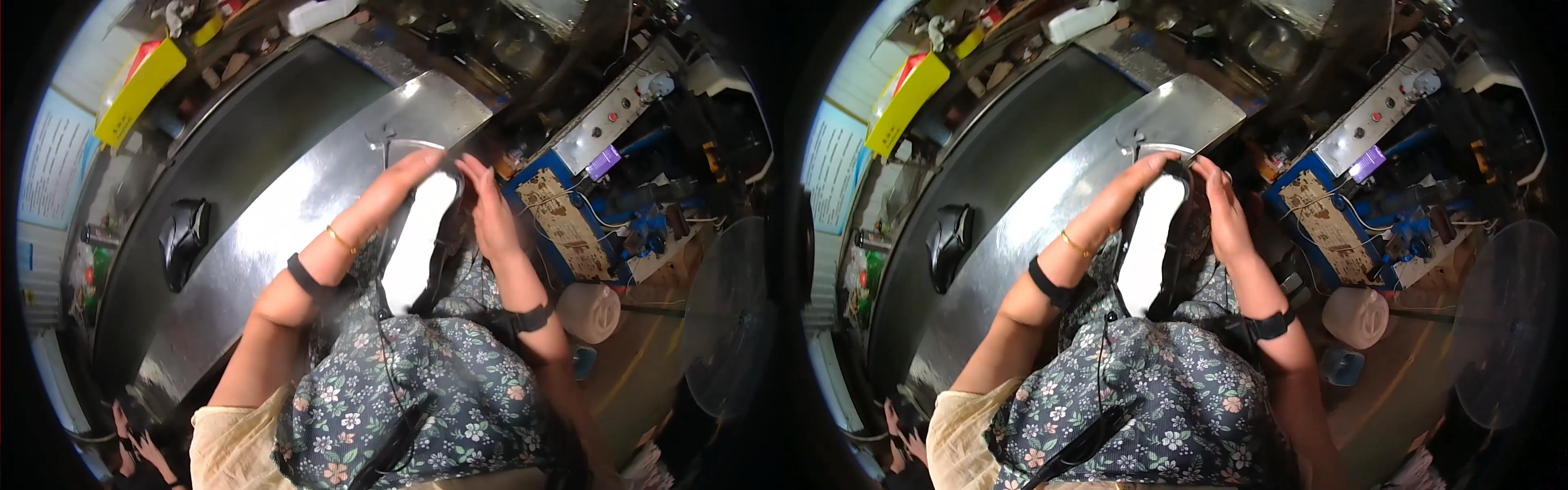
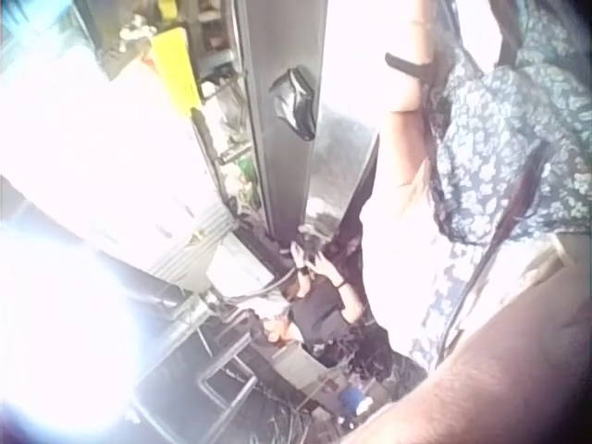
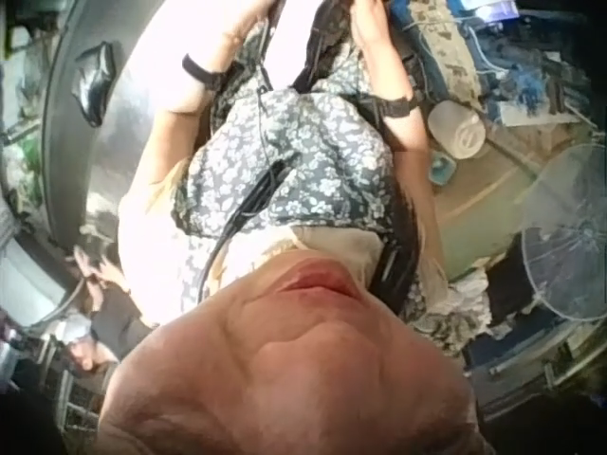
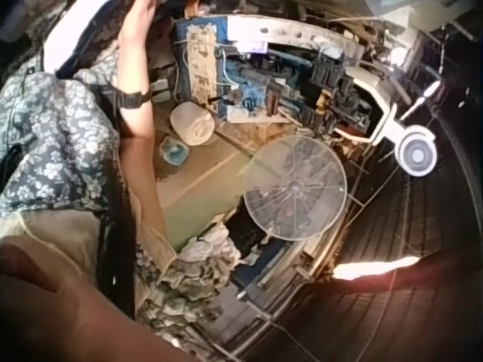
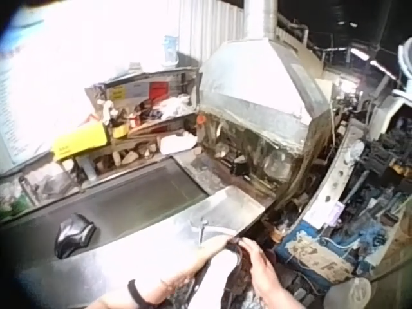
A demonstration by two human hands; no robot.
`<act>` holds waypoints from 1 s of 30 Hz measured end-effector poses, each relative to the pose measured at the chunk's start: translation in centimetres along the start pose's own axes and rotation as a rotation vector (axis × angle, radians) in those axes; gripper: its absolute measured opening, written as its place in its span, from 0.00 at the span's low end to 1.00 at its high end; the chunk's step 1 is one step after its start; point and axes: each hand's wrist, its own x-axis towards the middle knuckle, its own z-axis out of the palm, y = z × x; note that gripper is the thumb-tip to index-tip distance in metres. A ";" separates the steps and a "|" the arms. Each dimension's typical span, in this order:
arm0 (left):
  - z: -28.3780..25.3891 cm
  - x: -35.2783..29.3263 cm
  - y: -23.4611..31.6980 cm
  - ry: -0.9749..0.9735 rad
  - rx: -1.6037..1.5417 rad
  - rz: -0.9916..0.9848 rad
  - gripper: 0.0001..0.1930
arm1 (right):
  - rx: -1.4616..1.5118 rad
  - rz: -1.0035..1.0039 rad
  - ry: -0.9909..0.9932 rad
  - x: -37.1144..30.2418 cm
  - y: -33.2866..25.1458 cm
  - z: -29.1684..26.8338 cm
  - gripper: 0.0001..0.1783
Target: Pick up shoes from a conveyor belt, inspect them, and process them through industrial machinery.
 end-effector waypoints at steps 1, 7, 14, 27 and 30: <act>0.6 0.0 -0.2 0.015 0.166 0.109 0.23 | 0.014 -0.026 -0.029 1.1 -0.1 0.2 0.29; -0.2 0.1 -0.2 -0.175 -0.206 0.017 0.24 | -0.439 -0.399 -0.073 2.7 -0.3 1.5 0.12; 1.0 0.1 0.4 -0.134 0.026 0.076 0.19 | -0.252 -0.175 -0.174 2.6 -1.7 -0.2 0.17; 9.5 -4.6 4.1 -0.201 0.838 0.602 0.35 | 0.212 0.103 -0.241 -3.5 -6.5 -6.7 0.61; 9.9 -5.1 5.2 -0.792 0.311 0.407 0.31 | 0.095 0.310 -0.402 -8.7 -7.8 -10.4 0.35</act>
